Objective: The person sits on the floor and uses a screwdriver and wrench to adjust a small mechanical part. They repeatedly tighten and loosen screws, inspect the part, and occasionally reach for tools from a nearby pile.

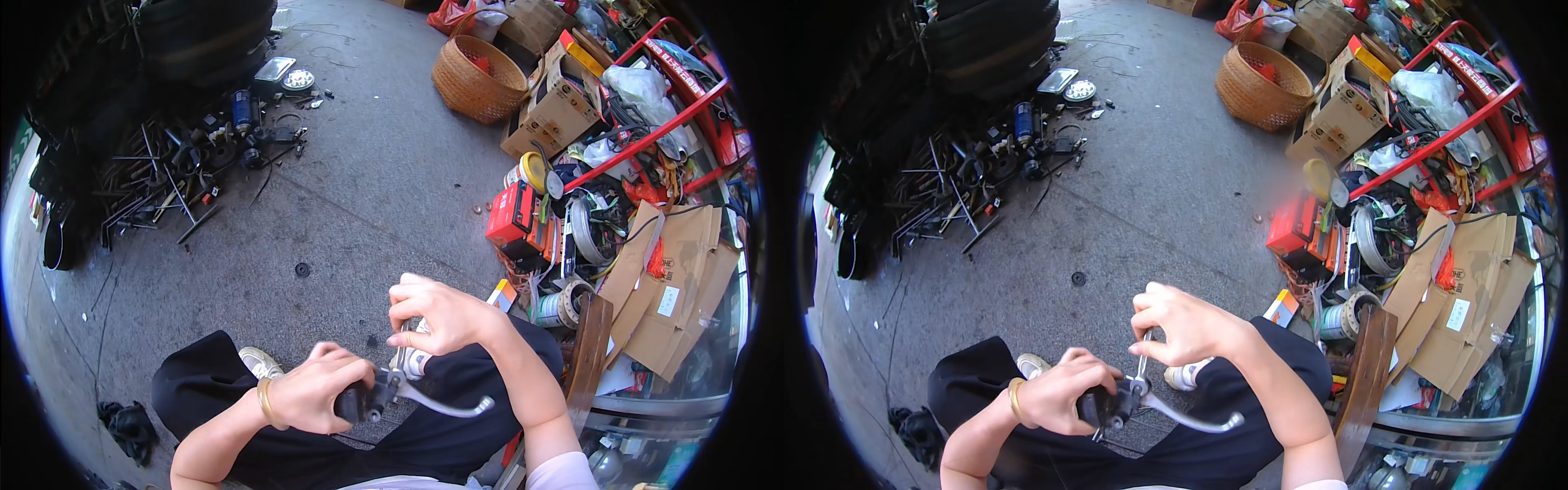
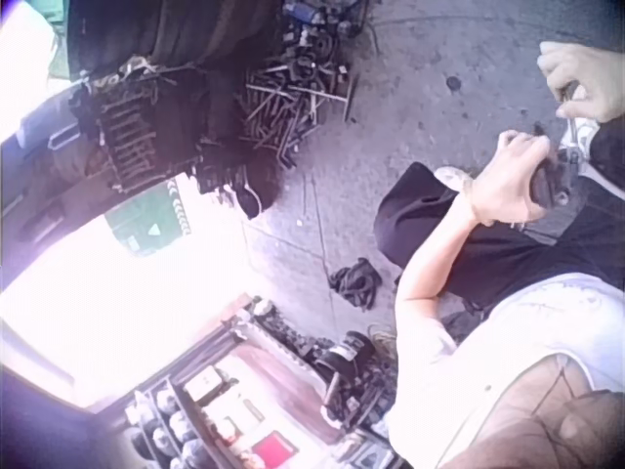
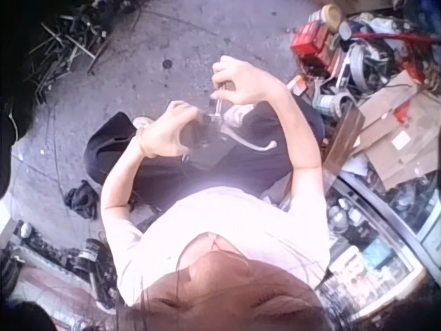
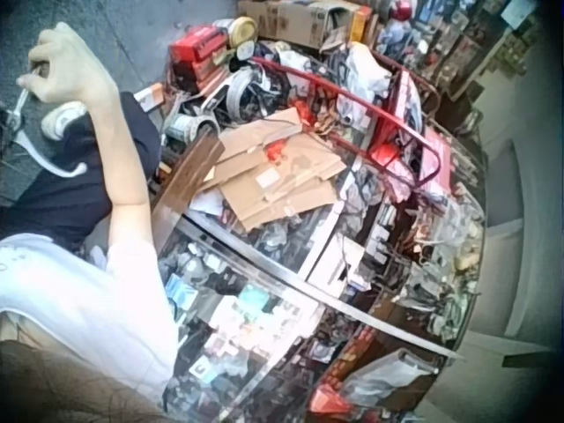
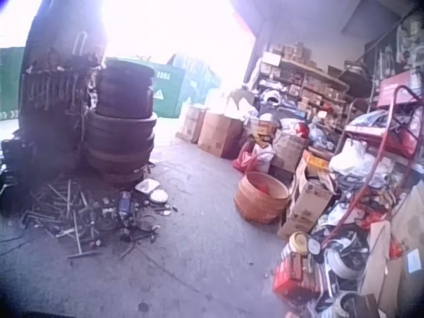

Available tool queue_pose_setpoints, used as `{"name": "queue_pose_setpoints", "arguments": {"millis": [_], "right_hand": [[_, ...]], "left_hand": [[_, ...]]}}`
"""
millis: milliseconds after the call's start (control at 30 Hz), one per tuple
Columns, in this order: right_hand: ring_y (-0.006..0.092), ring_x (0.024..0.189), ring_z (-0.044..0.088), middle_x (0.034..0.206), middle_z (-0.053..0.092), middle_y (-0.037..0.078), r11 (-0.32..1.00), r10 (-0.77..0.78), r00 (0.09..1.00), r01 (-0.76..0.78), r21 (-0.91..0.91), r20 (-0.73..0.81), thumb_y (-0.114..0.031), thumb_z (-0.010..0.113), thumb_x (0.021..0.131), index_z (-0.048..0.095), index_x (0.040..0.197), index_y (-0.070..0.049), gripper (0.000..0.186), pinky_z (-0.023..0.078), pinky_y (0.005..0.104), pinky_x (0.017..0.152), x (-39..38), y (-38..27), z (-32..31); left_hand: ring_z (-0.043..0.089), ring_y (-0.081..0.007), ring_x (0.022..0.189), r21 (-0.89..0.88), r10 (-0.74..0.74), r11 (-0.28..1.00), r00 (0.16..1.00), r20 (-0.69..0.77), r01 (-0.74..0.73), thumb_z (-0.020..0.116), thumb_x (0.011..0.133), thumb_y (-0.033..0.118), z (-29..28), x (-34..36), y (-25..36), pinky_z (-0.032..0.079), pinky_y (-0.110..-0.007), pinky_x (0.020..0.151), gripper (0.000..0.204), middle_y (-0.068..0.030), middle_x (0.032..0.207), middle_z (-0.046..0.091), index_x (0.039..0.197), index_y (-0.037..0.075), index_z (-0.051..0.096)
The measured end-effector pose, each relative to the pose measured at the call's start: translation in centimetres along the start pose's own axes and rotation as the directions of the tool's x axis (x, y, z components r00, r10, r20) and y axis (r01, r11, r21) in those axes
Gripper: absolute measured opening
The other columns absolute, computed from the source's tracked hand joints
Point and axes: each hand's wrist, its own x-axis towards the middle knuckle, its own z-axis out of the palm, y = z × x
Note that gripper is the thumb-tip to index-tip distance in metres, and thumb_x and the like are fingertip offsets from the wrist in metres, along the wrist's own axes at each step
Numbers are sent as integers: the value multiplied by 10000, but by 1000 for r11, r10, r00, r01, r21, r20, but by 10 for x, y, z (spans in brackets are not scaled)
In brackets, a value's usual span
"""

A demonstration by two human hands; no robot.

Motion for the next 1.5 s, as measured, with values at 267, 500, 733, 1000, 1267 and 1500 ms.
{"name": "queue_pose_setpoints", "arguments": {"millis": [267,500,733,1000,1267,1500], "right_hand": [[93,630,427,654,456,6,774,-79,952,-129,619,297,-234,561,815,534,699,-9,254,330,246,572,10,24,33],[44,659,460,694,518,-12,160,97,953,-300,940,288,-184,481,742,566,865,26,258,343,199,579,15,4,82],[54,515,433,622,495,1,177,71,976,-214,961,204,-132,454,756,575,649,-22,195,315,202,468,11,18,102],[25,415,337,550,435,-41,309,771,625,-200,930,-122,-304,489,858,540,719,-81,268,235,189,365,3,10,31],[28,589,343,738,443,-24,983,179,105,-70,172,-978,-82,519,867,489,929,-37,82,280,164,529,-58,-52,-31],[165,487,477,594,420,26,890,-96,736,-239,-389,-670,-103,687,720,546,853,-15,212,378,268,412,-49,-102,3]], "left_hand": [[485,-188,1048,-715,-31,688,990,138,121,714,562,18,-4,-2,2,353,-327,930,485,-155,1118,508,973,38,457],[486,-147,974,-808,-123,583,992,17,86,696,521,6,-4,-6,-2,360,-295,898,489,-87,1052,504,956,51,477],[493,-144,953,-820,-131,565,991,17,89,699,518,3,-6,-5,-4,378,-290,878,497,-74,1009,508,955,46,467],[501,-182,1041,-838,-148,543,988,-33,53,702,511,-6,-13,-8,-4,374,-326,923,530,-165,1120,506,972,36,443],[491,-192,1054,-836,-206,545,977,-59,65,698,507,-2,-8,-4,-9,353,-325,930,517,-157,1081,508,956,45,448],[494,-218,985,-478,-365,865,844,-393,152,694,511,45,4,1,3,370,-331,889,510,-178,1089,499,951,18,438]]}}
